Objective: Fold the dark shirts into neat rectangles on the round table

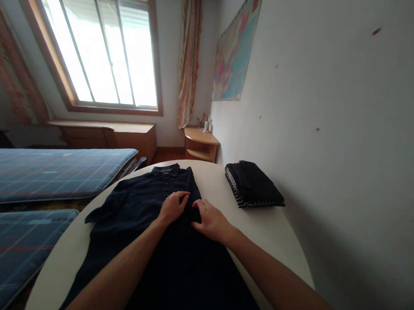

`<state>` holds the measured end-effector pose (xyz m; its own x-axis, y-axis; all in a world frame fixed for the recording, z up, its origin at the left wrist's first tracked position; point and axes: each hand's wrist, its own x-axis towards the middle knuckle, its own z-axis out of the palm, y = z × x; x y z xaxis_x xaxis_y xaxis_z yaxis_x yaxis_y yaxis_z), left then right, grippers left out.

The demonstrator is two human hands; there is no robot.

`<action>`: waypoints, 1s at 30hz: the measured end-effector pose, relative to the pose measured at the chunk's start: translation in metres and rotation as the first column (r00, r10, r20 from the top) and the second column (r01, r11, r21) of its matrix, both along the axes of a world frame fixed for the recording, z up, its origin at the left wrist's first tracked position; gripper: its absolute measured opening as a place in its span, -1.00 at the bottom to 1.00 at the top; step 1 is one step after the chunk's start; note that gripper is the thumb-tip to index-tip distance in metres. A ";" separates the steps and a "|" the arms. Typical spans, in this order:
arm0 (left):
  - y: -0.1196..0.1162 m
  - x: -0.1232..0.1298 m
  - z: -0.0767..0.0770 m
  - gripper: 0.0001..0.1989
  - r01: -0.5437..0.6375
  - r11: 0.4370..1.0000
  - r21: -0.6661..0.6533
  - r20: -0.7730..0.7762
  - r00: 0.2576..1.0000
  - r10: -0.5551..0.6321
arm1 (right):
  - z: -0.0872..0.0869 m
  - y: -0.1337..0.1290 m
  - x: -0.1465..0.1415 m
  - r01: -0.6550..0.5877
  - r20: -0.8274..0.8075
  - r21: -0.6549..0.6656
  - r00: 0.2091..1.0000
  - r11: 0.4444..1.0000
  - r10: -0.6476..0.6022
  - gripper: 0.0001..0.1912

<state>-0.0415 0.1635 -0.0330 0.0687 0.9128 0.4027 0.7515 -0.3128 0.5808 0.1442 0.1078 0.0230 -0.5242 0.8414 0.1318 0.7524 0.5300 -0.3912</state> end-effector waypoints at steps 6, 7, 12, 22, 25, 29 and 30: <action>-0.001 0.001 0.000 -0.73 -0.062 0.998 -0.021 0.000 0.998 0.062 | 0.024 -0.038 0.008 0.102 0.380 -0.055 0.922 0.993 -0.073 -0.65; -0.001 0.000 0.001 -0.73 -0.073 0.997 -0.029 0.001 0.997 0.073 | 0.026 -0.042 0.008 0.108 0.416 -0.060 0.907 0.992 -0.074 -0.71; 0.000 -0.005 0.004 -0.74 -0.120 0.991 -0.060 0.011 0.993 0.121 | 0.035 -0.052 0.003 0.091 0.360 -0.047 0.931 0.995 -0.068 -0.72; 0.001 -0.011 0.003 -0.80 -0.133 0.988 -0.083 0.002 0.991 0.133 | 0.009 -0.049 -0.001 0.172 0.401 0.014 0.901 0.985 -0.163 -0.62; 0.001 -0.011 0.001 -0.81 -0.135 0.987 -0.088 -0.005 0.991 0.135 | 0.003 -0.045 0.003 0.171 0.370 0.049 0.912 0.984 -0.176 -0.69; 0.003 -0.013 0.001 -0.81 -0.144 0.985 -0.091 0.000 0.990 0.144 | 0.008 -0.045 0.005 0.174 0.260 0.015 0.950 0.985 -0.172 -0.73; 0.003 -0.014 0.002 -0.80 -0.152 0.984 -0.090 0.003 0.988 0.153 | 0.009 -0.046 0.004 0.175 0.200 -0.011 0.965 0.984 -0.170 -0.73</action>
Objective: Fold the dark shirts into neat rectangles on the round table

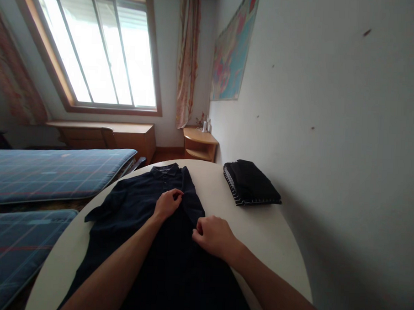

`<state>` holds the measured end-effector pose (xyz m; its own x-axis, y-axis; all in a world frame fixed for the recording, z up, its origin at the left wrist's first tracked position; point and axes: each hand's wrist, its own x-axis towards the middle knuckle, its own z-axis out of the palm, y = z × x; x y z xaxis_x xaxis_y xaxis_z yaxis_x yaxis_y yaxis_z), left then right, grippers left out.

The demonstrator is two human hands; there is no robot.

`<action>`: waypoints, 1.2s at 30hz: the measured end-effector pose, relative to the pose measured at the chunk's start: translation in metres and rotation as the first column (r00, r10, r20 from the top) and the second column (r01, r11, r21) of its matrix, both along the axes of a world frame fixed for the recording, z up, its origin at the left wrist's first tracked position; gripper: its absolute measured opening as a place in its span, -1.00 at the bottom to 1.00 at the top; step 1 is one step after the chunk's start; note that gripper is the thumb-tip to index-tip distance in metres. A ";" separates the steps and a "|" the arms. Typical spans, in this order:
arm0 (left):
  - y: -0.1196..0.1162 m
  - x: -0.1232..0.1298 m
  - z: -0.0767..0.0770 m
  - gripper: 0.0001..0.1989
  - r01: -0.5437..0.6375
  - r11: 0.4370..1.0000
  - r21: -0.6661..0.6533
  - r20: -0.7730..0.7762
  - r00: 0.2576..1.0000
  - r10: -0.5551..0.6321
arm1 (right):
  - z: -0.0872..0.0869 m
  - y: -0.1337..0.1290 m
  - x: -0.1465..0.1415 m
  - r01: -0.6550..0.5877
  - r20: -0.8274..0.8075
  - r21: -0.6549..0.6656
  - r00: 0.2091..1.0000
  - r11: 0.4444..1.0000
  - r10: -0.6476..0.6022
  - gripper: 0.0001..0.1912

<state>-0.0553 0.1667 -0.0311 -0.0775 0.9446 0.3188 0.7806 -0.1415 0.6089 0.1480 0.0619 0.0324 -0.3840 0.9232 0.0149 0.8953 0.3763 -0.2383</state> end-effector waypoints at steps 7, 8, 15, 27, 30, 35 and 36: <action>0.005 -0.022 0.007 -0.80 -0.052 0.999 0.003 -0.001 0.999 0.052 | -0.007 -0.008 -0.017 -0.197 -0.459 -0.170 0.883 0.965 0.099 -0.77; 0.006 -0.025 0.007 -0.80 -0.043 0.999 -0.005 -0.009 0.999 0.043 | -0.010 -0.010 -0.018 -0.230 -0.466 -0.191 0.877 0.954 0.118 -0.79; 0.009 -0.037 0.001 -0.78 0.040 0.998 -0.045 -0.111 0.993 -0.045 | -0.018 -0.025 -0.020 -0.217 -0.207 -0.138 0.960 0.966 0.186 -0.50; 0.002 -0.032 0.002 -0.67 0.102 0.993 -0.050 -0.209 0.972 -0.111 | -0.005 -0.037 -0.022 -0.335 -0.094 -0.103 0.940 0.936 0.327 -0.77; 0.002 -0.032 0.002 -0.61 0.111 0.992 -0.062 -0.218 0.968 -0.122 | 0.002 -0.033 -0.018 -0.428 -0.200 -0.192 0.898 0.883 0.391 -0.74; 0.003 -0.031 0.001 -0.59 0.093 0.995 -0.046 -0.245 0.964 -0.101 | -0.012 -0.030 -0.014 -0.585 -0.221 -0.114 0.803 0.803 0.553 -0.73; 0.003 -0.031 -0.001 -0.59 0.083 0.996 -0.039 -0.249 0.964 -0.090 | -0.017 -0.030 -0.014 -0.584 -0.228 -0.063 0.798 0.809 0.558 -0.65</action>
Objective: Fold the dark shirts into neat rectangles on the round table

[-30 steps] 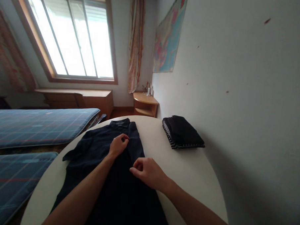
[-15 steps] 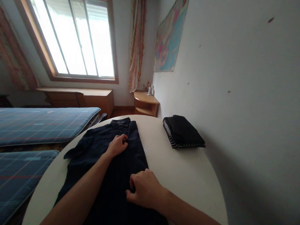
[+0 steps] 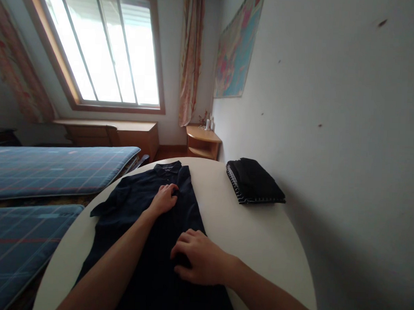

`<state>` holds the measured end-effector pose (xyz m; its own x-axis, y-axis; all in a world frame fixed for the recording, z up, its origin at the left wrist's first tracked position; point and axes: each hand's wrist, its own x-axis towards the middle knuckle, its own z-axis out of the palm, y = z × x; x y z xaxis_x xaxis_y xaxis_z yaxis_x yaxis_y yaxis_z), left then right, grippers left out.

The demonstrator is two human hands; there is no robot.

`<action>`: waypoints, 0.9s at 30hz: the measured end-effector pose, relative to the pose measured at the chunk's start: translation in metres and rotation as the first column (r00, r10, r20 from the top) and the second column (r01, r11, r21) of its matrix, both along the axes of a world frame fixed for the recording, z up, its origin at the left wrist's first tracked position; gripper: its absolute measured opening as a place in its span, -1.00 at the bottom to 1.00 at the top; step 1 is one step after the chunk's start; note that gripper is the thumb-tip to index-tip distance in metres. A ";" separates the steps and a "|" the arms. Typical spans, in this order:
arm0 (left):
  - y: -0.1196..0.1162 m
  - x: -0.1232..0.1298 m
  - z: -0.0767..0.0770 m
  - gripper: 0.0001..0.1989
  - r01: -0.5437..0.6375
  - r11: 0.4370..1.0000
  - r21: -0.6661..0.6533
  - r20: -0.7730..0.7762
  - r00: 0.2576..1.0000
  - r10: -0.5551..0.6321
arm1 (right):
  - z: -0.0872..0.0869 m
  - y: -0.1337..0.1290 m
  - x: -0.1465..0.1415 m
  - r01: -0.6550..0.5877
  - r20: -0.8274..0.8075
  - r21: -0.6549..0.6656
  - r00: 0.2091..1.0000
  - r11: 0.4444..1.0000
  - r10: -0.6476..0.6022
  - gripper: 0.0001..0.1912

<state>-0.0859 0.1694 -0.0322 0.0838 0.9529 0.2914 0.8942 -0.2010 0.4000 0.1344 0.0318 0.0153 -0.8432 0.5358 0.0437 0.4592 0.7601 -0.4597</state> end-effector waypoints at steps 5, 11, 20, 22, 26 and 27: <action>0.001 0.004 -0.012 -0.52 0.055 0.997 0.052 -0.121 0.991 -0.048 | -0.016 0.000 0.003 0.029 0.009 -0.066 1.000 0.997 -0.028 -0.12; 0.000 0.020 -0.017 -0.50 0.129 0.991 0.044 -0.213 0.970 -0.116 | 0.004 0.000 0.010 0.034 0.076 -0.103 0.997 0.994 -0.026 -0.06; -0.006 0.055 -0.016 -0.48 0.211 0.977 0.028 -0.166 0.965 -0.204 | 0.016 0.057 0.021 0.386 0.013 0.033 0.922 0.922 -0.387 -0.71; -0.007 0.055 -0.015 -0.50 0.223 0.973 0.058 -0.136 0.967 -0.213 | 0.013 0.084 0.016 0.479 -0.017 0.118 0.877 0.870 -0.480 -0.77; -0.009 0.053 -0.011 -0.55 0.206 0.970 0.131 -0.032 0.979 -0.204 | 0.013 0.141 -0.003 0.584 -0.068 0.233 0.808 0.778 -0.586 -0.75; -0.009 0.053 -0.010 -0.58 0.184 0.974 0.133 -0.005 0.983 -0.185 | 0.013 0.154 -0.009 0.602 -0.072 0.252 0.792 0.758 -0.606 -0.75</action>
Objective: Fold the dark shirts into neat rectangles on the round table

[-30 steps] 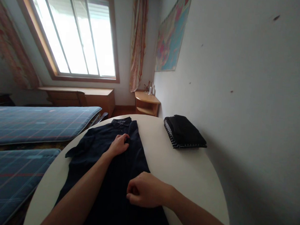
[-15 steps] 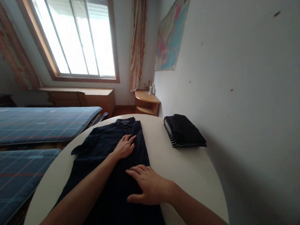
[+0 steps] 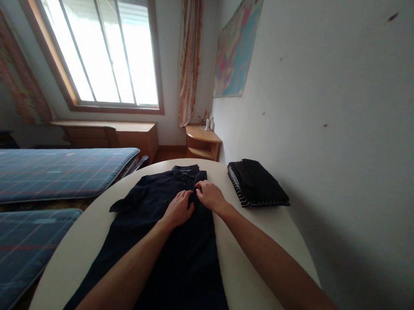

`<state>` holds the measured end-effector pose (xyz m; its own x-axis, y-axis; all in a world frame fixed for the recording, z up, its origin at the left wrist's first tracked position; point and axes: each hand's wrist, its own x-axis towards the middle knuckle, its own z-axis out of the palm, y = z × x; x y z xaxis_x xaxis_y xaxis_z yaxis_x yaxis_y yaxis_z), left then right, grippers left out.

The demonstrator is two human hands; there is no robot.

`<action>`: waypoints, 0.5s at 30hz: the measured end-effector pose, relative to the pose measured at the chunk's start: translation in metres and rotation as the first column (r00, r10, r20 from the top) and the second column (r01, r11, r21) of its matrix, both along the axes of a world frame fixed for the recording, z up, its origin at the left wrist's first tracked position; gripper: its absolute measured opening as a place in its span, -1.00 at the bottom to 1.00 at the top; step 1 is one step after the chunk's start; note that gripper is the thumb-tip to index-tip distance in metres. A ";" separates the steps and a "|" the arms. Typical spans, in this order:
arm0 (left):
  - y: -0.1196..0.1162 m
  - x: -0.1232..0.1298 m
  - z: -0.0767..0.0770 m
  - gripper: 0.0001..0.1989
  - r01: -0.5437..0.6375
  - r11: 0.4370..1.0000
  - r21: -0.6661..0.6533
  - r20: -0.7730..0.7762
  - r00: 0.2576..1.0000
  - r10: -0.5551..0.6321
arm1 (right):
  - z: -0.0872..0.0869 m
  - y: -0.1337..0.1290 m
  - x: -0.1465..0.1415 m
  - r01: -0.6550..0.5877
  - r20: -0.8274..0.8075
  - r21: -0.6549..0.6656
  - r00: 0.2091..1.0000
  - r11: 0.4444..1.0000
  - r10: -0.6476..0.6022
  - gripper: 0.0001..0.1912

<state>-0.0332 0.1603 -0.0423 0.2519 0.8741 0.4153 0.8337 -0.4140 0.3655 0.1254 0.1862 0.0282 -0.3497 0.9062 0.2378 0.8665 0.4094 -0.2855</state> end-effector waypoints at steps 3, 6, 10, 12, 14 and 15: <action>-0.002 0.000 0.004 -0.70 -0.097 0.995 -0.030 0.033 0.995 0.098 | -0.002 0.034 -0.018 0.074 0.037 0.023 0.997 0.997 -0.074 -0.75; -0.003 0.001 0.007 -0.83 -0.188 0.981 -0.055 0.005 0.982 0.188 | -0.008 0.058 -0.034 0.162 0.056 -0.012 0.985 0.987 -0.161 -0.71; -0.004 0.002 0.008 -0.88 -0.212 0.974 -0.080 -0.037 0.977 0.209 | -0.022 0.077 -0.047 0.306 0.052 -0.073 0.952 0.949 -0.302 -0.51; -0.004 0.003 0.008 -0.88 -0.210 0.974 -0.086 -0.047 0.977 0.207 | -0.028 0.081 -0.049 0.356 0.042 -0.066 0.934 0.932 -0.354 -0.50; -0.003 0.003 0.009 -0.87 -0.207 0.974 -0.093 -0.054 0.978 0.203 | -0.032 0.083 -0.048 0.384 0.031 -0.061 0.923 0.921 -0.383 -0.56; -0.003 0.003 0.010 -0.87 -0.208 0.973 -0.098 -0.056 0.978 0.203 | -0.033 0.084 -0.047 0.392 0.029 -0.064 0.920 0.918 -0.391 -0.60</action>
